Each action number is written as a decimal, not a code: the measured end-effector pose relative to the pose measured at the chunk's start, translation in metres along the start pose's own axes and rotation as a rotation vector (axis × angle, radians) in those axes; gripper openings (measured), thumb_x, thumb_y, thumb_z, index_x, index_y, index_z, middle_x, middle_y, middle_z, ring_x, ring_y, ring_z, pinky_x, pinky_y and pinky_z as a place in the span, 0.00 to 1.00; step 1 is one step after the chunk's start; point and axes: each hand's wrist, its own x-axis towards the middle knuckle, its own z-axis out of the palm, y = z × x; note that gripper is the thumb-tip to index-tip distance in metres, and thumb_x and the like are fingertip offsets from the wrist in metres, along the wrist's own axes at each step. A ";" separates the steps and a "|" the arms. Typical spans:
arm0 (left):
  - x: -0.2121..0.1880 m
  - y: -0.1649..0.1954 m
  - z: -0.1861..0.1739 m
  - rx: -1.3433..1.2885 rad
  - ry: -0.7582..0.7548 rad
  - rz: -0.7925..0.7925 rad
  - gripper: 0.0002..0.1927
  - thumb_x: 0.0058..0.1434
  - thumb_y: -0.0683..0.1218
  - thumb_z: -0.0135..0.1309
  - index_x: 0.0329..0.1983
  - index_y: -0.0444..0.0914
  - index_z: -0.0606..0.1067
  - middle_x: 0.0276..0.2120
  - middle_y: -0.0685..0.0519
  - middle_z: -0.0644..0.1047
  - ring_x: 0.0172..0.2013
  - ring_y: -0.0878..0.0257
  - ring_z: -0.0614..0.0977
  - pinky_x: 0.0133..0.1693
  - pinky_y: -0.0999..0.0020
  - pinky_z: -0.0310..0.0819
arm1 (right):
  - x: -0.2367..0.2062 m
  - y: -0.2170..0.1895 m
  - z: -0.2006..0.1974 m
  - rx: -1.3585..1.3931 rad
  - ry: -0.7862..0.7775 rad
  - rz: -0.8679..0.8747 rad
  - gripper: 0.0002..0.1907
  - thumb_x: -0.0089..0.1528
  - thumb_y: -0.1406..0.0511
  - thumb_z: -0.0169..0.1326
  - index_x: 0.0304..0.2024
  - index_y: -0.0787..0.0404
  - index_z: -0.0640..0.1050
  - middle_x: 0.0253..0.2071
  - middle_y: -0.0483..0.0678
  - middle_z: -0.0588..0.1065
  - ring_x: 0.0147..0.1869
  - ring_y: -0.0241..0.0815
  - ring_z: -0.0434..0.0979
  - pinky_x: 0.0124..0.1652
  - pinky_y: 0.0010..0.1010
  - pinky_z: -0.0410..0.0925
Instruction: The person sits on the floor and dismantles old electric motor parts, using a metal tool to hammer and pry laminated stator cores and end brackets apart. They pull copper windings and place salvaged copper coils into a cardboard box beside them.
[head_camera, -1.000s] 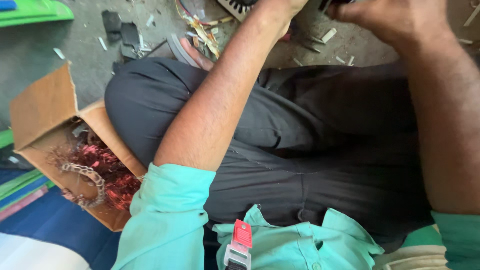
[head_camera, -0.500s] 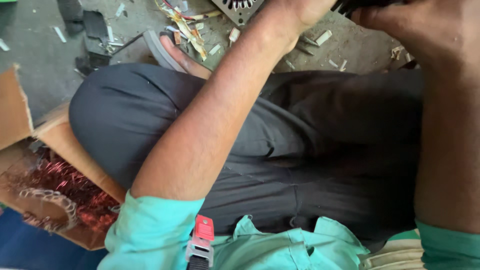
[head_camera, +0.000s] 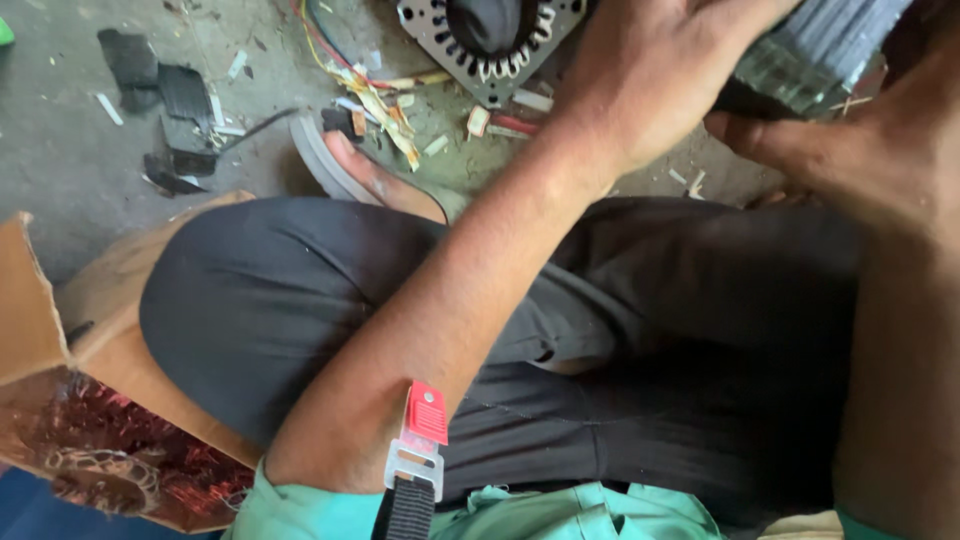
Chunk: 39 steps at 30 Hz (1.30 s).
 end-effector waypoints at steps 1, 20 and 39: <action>0.003 0.007 -0.001 -0.096 -0.009 -0.046 0.23 0.76 0.60 0.53 0.36 0.36 0.78 0.25 0.59 0.80 0.28 0.73 0.80 0.32 0.70 0.76 | 0.001 -0.002 -0.002 -0.013 0.055 -0.062 0.32 0.64 0.65 0.70 0.62 0.75 0.69 0.49 0.58 0.76 0.35 0.43 0.79 0.31 0.31 0.73; 0.010 0.042 0.001 -0.236 -0.087 -0.192 0.18 0.75 0.54 0.54 0.38 0.35 0.80 0.27 0.60 0.78 0.28 0.77 0.76 0.32 0.76 0.71 | -0.001 -0.012 -0.020 -0.062 0.087 -0.432 0.39 0.60 0.73 0.72 0.64 0.75 0.62 0.56 0.60 0.72 0.57 0.46 0.80 0.51 0.30 0.79; 0.009 0.089 -0.006 -0.083 -0.282 -0.106 0.20 0.76 0.56 0.51 0.47 0.35 0.82 0.31 0.60 0.82 0.34 0.77 0.78 0.38 0.76 0.75 | -0.030 -0.001 -0.025 -0.228 0.340 -0.597 0.48 0.59 0.69 0.75 0.68 0.61 0.53 0.62 0.53 0.64 0.63 0.44 0.72 0.60 0.31 0.71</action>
